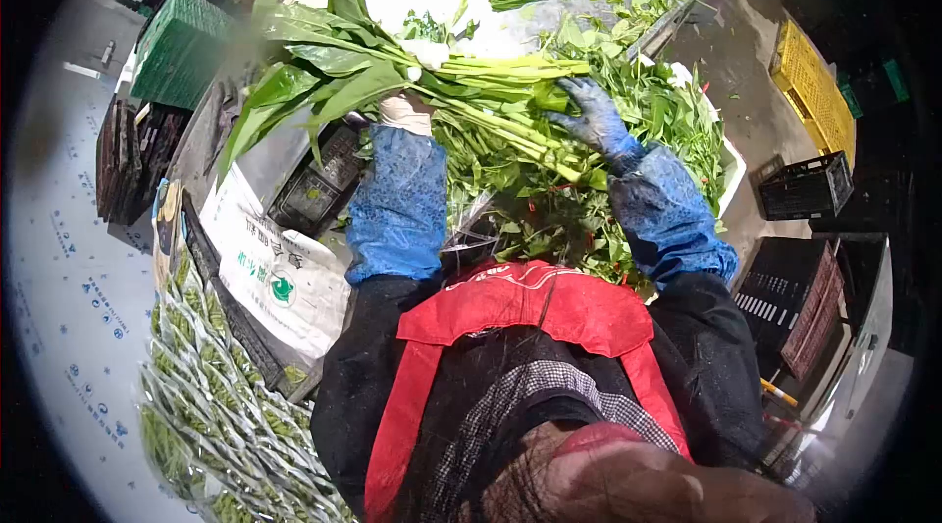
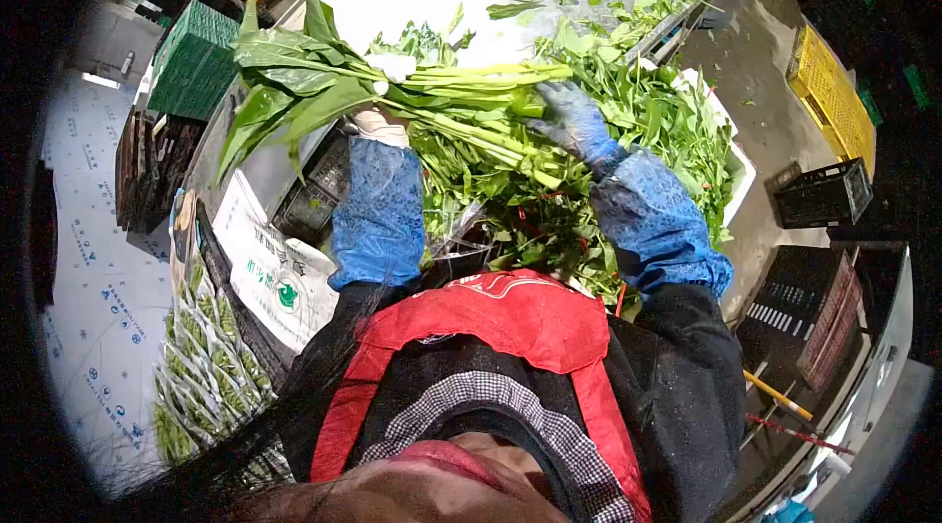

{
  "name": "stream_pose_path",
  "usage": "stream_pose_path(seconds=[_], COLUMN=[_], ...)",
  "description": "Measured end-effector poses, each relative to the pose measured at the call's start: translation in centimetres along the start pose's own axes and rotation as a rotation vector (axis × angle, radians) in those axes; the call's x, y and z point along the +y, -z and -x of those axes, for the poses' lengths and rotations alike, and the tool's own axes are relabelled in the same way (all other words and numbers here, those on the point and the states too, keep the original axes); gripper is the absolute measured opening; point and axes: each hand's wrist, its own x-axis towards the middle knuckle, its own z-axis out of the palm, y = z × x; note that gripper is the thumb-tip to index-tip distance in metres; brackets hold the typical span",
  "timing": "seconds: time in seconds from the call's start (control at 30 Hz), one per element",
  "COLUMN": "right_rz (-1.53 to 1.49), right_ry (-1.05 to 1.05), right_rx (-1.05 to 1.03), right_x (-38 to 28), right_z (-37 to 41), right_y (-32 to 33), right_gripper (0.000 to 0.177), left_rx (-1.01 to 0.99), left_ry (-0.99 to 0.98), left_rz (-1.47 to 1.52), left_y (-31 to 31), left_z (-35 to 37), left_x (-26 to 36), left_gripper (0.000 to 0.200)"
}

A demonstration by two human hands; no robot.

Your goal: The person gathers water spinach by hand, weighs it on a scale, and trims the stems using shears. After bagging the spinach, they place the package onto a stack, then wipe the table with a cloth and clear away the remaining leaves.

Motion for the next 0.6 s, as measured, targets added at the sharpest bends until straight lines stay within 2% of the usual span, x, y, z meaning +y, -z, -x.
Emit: stream_pose_path(seconds=[0.03, 0.07, 0.13, 0.17, 0.2, 0.23, 0.27, 0.3, 0.33, 0.37, 0.4, 0.47, 0.5, 0.53, 0.57, 0.6], right_rz=[0.028, -0.033, -0.204, -0.373, -0.539, -0.703, -0.681, -0.699, -0.727, -0.648, -0.209, 0.116, 0.173, 0.233, 0.312, -0.076], right_ry=[0.008, 0.062, 0.098, 0.091, -0.054, -0.198, -0.260, -0.365, -0.479, -0.548, -0.508, -0.573, -0.542, -0.509, -0.332, -0.396], right_rx=[0.008, 0.039, -0.044, 0.001, 0.003, 0.004, 0.027, 0.150, 0.168, 0.005, -0.131, -0.426, -0.434, -0.439, -0.293, -0.315], right_x=[-0.7, 0.4, -0.7, -0.1, 1.1, 1.1, 1.4, 5.1, 6.7, 8.2, 9.2, 9.1, 8.1, 7.4, 8.2, 7.2], right_z=[-0.3, -0.2, -0.5, -0.2, 0.3, 0.3, 0.7, 1.4, 2.1, 2.7, 3.6, 3.9, 3.7, 3.5, 3.6, 2.9], right_y=[-0.4, -2.5, -1.6, -2.0, -2.9, -3.0, -2.5, -6.0, -6.2, -5.5, -4.3, -1.9, -0.6, 0.3, -0.4, 0.1], right_gripper=[0.046, 0.039, 0.040, 0.040, 0.039, 0.038, 0.032, 0.032, 0.032, 0.037, 0.039, 0.043, 0.043, 0.043, 0.040, 0.045], left_rx=[0.027, -0.072, 0.064, 0.039, 0.043, 0.172, 0.303, 0.103, 0.016, -0.073, -0.073, -0.036, -0.075, -0.078, -0.077, -0.075], left_ry=[0.014, 0.028, 0.111, 0.056, 0.056, 0.065, 0.077, 0.057, 0.022, -0.016, -0.031, -0.054, -0.014, -0.013, -0.022, -0.026], left_rz=[0.049, 0.007, 0.097, -0.028, -0.029, 0.075, 0.179, 0.063, 0.072, 0.081, 0.024, 0.050, 0.018, 0.021, 0.037, 0.052], left_y=[-0.6, -1.2, -1.9, -1.9, -1.0, 0.2, 1.3, -0.5, 0.1, 1.1, 1.8, 2.7, 1.4, 1.7, 2.2, 2.6], left_z=[0.2, 0.2, 0.8, 0.9, 0.8, 0.5, 0.5, 0.6, 0.4, -0.1, -0.5, -0.6, -0.5, -0.6, -0.7, -0.7], left_x=[-0.4, -0.8, -0.9, -0.7, -0.7, -0.8, -0.9, 0.0, 0.3, 0.9, 1.3, 1.8, 2.4, 2.2, 2.2, 2.3], left_gripper=[0.013, 0.012, 0.014, 0.017, 0.017, 0.017, 0.017, 0.018, 0.015, 0.013, 0.009, 0.019, 0.007, 0.007, 0.007, 0.007])
